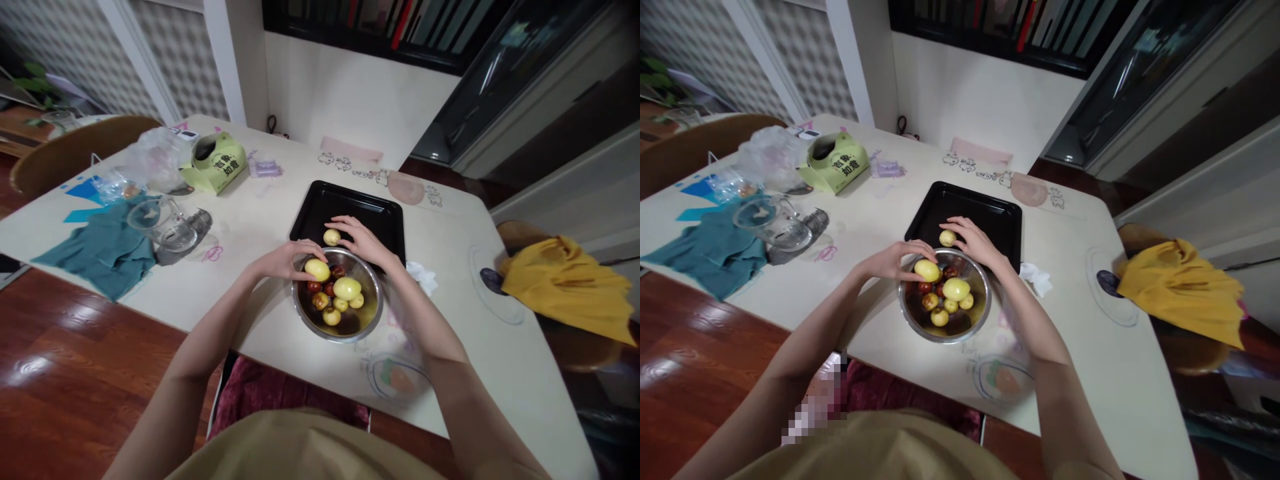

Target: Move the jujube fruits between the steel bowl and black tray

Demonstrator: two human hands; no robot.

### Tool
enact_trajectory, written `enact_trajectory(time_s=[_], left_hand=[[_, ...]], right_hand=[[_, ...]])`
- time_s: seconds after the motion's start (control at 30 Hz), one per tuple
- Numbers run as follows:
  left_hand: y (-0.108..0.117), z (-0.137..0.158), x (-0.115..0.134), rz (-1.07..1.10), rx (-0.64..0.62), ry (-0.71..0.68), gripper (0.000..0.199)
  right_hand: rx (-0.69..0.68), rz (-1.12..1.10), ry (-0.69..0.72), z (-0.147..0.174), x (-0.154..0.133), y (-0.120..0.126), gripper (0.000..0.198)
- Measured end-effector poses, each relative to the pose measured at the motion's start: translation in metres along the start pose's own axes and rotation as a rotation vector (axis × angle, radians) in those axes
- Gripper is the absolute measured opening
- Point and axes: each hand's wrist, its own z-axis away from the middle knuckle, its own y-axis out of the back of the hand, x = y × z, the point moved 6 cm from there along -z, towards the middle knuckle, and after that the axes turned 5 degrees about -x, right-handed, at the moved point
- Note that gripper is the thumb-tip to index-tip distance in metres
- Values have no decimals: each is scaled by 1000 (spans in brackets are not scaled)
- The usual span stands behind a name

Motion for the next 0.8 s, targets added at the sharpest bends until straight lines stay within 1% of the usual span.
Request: enact_trajectory(time_s=[0.1,0.2,0.33,0.43,0.53,0.63,0.7,0.8], left_hand=[[0,0,-1,25,-19,8,38],[-1,0,0,54,-39,9,39],[-1,0,1,62,-42,10,40],[-1,1,2,36,-27,26,42],[-3,1,3,-8,-28,42,43],[-7,-1,5,-24,-36,30,42],[-9,-2,5,-25,-36,26,40],[-12,-4,4,-34,-42,40,40]], right_hand=[[-64,-37,31,-8,5,-5,49],[-86,-93,40,-10,11,-9,44],[-65,-137,27,-6,15,-9,41],[1,-127,4,-1,10,1,40],[105,-103,-6,10,-11,22,40],[190,-95,8,31,-47,42,40],[185,-101,12,47,-75,48,40],[119,-101,11,72,-110,47,38]])
